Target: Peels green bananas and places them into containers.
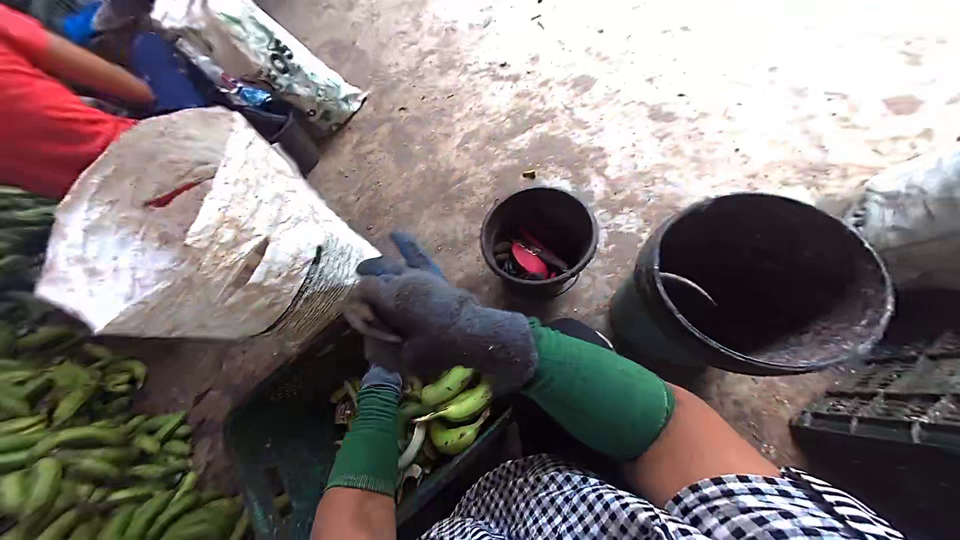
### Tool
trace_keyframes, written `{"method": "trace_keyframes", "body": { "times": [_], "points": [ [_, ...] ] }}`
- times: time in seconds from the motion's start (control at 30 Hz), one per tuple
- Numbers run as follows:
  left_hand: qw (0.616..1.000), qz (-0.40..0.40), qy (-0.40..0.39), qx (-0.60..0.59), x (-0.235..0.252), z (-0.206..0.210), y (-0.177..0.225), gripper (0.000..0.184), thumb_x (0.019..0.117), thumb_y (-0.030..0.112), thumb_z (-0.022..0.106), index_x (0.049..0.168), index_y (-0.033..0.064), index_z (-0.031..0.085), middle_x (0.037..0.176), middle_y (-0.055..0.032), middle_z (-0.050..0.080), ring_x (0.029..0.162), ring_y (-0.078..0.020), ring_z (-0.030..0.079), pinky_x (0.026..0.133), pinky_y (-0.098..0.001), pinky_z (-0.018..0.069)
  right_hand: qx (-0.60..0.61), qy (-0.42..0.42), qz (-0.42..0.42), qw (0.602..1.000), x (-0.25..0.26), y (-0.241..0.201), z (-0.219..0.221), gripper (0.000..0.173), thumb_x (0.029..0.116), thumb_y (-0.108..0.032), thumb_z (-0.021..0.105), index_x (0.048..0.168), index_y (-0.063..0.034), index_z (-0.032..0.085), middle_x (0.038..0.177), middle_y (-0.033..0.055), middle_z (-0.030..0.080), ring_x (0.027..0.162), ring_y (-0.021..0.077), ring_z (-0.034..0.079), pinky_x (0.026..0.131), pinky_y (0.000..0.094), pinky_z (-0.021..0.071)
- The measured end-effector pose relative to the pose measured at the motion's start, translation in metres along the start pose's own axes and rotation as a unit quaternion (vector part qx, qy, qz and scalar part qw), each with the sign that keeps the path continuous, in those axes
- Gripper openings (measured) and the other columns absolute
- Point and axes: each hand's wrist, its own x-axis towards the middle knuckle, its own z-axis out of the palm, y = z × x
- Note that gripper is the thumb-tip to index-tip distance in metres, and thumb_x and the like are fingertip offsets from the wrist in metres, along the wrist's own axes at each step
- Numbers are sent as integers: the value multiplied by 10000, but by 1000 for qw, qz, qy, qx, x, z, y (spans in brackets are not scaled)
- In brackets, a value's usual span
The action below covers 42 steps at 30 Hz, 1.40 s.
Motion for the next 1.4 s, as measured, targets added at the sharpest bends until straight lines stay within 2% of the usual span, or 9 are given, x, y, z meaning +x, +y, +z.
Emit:
{"method": "trace_keyframes", "body": {
  "times": [0.07, 0.17, 0.27, 0.37, 0.53, 0.77, 0.93, 1.23, 1.4],
  "points": [
    [964, 79, 115, -227, 9, 16, -70, 505, 1028, 174, 566, 1477, -24, 449, 1384, -267, 567, 1266, -351, 569, 1063, -500, 465, 35, 7, 10, 999, -6, -6, -6, 224, 870, -115, 773, 1047, -7, 689, 978, 139, 692, 919, 269, 681, 829, 483, 561],
    [839, 103, 140, -516, -17, 13, -146, 505, 1016, 233, 600, 1501, 199, 462, 1231, -84, 674, 1031, -185, 667, 852, -397, 578, 57, -12, 47, 997, -6, -13, -5, 205, 896, -108, 739, 1066, -1, 698, 1069, 160, 700, 981, 279, 684, 886, 494, 564],
    [658, 130, 184, -719, -69, 5, -186, 360, 1078, 242, 452, 1425, 151, 489, 1117, -130, 698, 959, -250, 697, 816, -436, 596, 35, -50, 54, 997, 1, -19, 19, 230, 901, -164, 741, 1068, -12, 699, 1072, 164, 696, 1017, 315, 673, 926, 564, 533],
    [556, 90, 272, -781, -111, 0, -221, 332, 1070, 397, 482, 1276, 150, 564, 951, -104, 689, 833, -260, 698, 749, -463, 602, 48, -129, 42, 990, -1, -29, 63, 227, 904, -161, 733, 1059, -10, 664, 903, 150, 680, 811, 297, 679, 731, 541, 568],
    [469, 31, 421, -776, -163, 27, -303, 372, 1063, 351, 520, 1373, 144, 511, 1084, -106, 667, 931, -249, 683, 820, -468, 592, -76, -357, 6, 931, -2, -75, 163, 270, 894, -215, 728, 1068, -11, 696, 989, 183, 703, 1013, 371, 667, 1017, 629, 456],
    [329, -59, 498, -800, -156, 79, -370, 370, 1082, 321, 481, 1399, 131, 460, 1113, -114, 612, 953, -240, 637, 840, -482, 563, -54, -478, 43, 876, 15, -123, 286, 271, 908, -204, 725, 1056, 20, 690, 994, 213, 693, 956, 375, 671, 850, 618, 516],
    [294, -48, 482, -824, -150, 83, -376, 383, 1092, 322, 455, 1432, 151, 417, 1117, -97, 595, 944, -228, 636, 842, -461, 566, 49, -552, 176, 814, 38, -137, 338, 141, 991, -115, 635, 954, 21, 647, 745, 77, 624, 625, 147, 596, 626, 346, 531],
    [311, -46, 453, -834, -150, 76, -388, 391, 1096, 265, 461, 1463, 147, 399, 1057, -125, 630, 866, -250, 679, 777, -446, 605, 134, -617, 156, 760, 61, -139, 358, 187, 1036, -88, 525, 936, -21, 668, 817, 27, 679, 712, 92, 643, 712, 287, 544],
    [309, -38, 441, -842, -142, 73, -397, 349, 1099, 266, 449, 1423, 138, 455, 987, -115, 632, 809, -248, 667, 739, -447, 599, -36, -605, 190, 772, 72, -147, 394, 182, 998, -165, 652, 999, 10, 705, 848, 83, 703, 709, 147, 648, 719, 359, 546]
  ]
}}
